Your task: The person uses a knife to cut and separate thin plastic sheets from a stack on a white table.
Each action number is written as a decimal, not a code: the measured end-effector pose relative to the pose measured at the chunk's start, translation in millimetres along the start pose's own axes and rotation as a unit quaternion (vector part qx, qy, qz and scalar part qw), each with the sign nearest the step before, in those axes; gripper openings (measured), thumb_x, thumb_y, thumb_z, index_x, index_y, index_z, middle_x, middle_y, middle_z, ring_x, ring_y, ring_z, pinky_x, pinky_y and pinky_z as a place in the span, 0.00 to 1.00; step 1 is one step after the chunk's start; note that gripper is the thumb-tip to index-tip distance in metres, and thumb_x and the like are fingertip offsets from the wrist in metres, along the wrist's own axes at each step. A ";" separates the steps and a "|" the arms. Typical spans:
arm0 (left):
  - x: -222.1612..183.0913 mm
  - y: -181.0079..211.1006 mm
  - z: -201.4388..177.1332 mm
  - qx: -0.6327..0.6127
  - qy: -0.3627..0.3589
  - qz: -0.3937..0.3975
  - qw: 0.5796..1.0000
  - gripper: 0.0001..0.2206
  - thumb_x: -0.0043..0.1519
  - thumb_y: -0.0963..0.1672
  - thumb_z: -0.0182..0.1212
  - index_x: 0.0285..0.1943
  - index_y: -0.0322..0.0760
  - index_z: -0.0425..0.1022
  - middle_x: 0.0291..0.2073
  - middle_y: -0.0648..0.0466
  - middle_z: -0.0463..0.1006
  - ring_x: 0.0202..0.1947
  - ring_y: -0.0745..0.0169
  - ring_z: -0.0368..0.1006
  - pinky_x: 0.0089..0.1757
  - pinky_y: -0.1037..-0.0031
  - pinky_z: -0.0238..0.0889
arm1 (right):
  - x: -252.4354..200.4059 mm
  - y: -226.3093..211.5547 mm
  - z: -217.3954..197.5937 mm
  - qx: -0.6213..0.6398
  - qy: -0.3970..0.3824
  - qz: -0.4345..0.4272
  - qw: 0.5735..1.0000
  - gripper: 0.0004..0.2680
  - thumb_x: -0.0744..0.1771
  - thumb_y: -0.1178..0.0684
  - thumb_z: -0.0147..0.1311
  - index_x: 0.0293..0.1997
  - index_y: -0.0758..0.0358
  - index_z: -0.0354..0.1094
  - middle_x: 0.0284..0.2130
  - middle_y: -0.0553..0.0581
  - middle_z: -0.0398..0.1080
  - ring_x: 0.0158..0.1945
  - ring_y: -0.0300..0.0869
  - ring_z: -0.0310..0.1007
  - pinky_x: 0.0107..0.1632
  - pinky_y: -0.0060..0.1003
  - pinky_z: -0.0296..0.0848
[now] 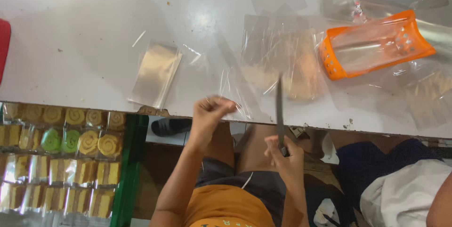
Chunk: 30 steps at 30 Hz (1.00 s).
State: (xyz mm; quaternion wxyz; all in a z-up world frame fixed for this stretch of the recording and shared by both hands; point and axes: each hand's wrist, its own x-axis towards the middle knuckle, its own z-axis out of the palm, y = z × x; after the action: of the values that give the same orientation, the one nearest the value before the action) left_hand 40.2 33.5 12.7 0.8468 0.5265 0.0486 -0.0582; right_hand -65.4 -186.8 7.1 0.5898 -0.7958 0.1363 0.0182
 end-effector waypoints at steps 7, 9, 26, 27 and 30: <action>23.2 -5.4 -8.1 -0.075 0.067 0.046 0.994 0.07 0.60 0.43 0.69 0.32 0.40 0.75 0.29 0.46 0.84 0.37 0.50 0.85 0.41 0.64 0.80 | -22.1 47.0 -1.6 -0.175 -0.010 0.064 0.982 0.12 0.65 0.42 0.60 0.27 0.59 0.74 0.18 0.44 0.65 0.26 0.31 0.61 0.33 0.30 0.59; 19.6 4.7 -3.3 -0.048 0.087 0.020 0.995 0.08 0.60 0.45 0.69 0.31 0.43 0.75 0.27 0.52 0.82 0.40 0.46 0.86 0.41 0.65 0.79 | -26.3 37.9 -1.9 -0.194 -0.040 0.159 0.967 0.14 0.64 0.38 0.57 0.37 0.56 0.82 0.24 0.49 0.77 0.29 0.36 0.72 0.36 0.33 0.66; 14.2 9.0 -1.8 -0.033 0.064 0.009 0.997 0.08 0.60 0.46 0.68 0.34 0.39 0.77 0.31 0.49 0.83 0.40 0.50 0.86 0.43 0.64 0.81 | -22.8 48.8 -2.2 -0.245 0.004 0.011 0.969 0.20 0.66 0.41 0.62 0.20 0.57 0.53 0.16 0.46 0.48 0.22 0.34 0.46 0.30 0.32 0.50; 14.3 9.1 -1.6 -0.035 0.063 0.006 0.997 0.09 0.60 0.46 0.69 0.33 0.38 0.77 0.31 0.49 0.83 0.41 0.50 0.86 0.43 0.63 0.82 | -22.8 49.9 -2.8 -0.245 0.007 0.000 0.969 0.21 0.66 0.41 0.62 0.20 0.56 0.48 0.16 0.45 0.45 0.22 0.33 0.43 0.29 0.32 0.48; 19.6 -7.4 -6.0 -0.066 0.062 0.005 0.996 0.07 0.60 0.45 0.69 0.33 0.39 0.76 0.30 0.51 0.82 0.39 0.49 0.86 0.41 0.65 0.80 | -19.3 63.5 -4.6 -0.317 0.037 -0.064 0.946 0.19 0.65 0.41 0.63 0.21 0.58 0.54 0.15 0.49 0.52 0.23 0.38 0.51 0.30 0.37 0.57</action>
State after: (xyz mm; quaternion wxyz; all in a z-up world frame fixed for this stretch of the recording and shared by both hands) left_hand 58.3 34.7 0.7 0.8753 0.4725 0.1016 -0.0178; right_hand -99.7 -204.3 -47.1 0.3016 -0.9488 0.0937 -0.0064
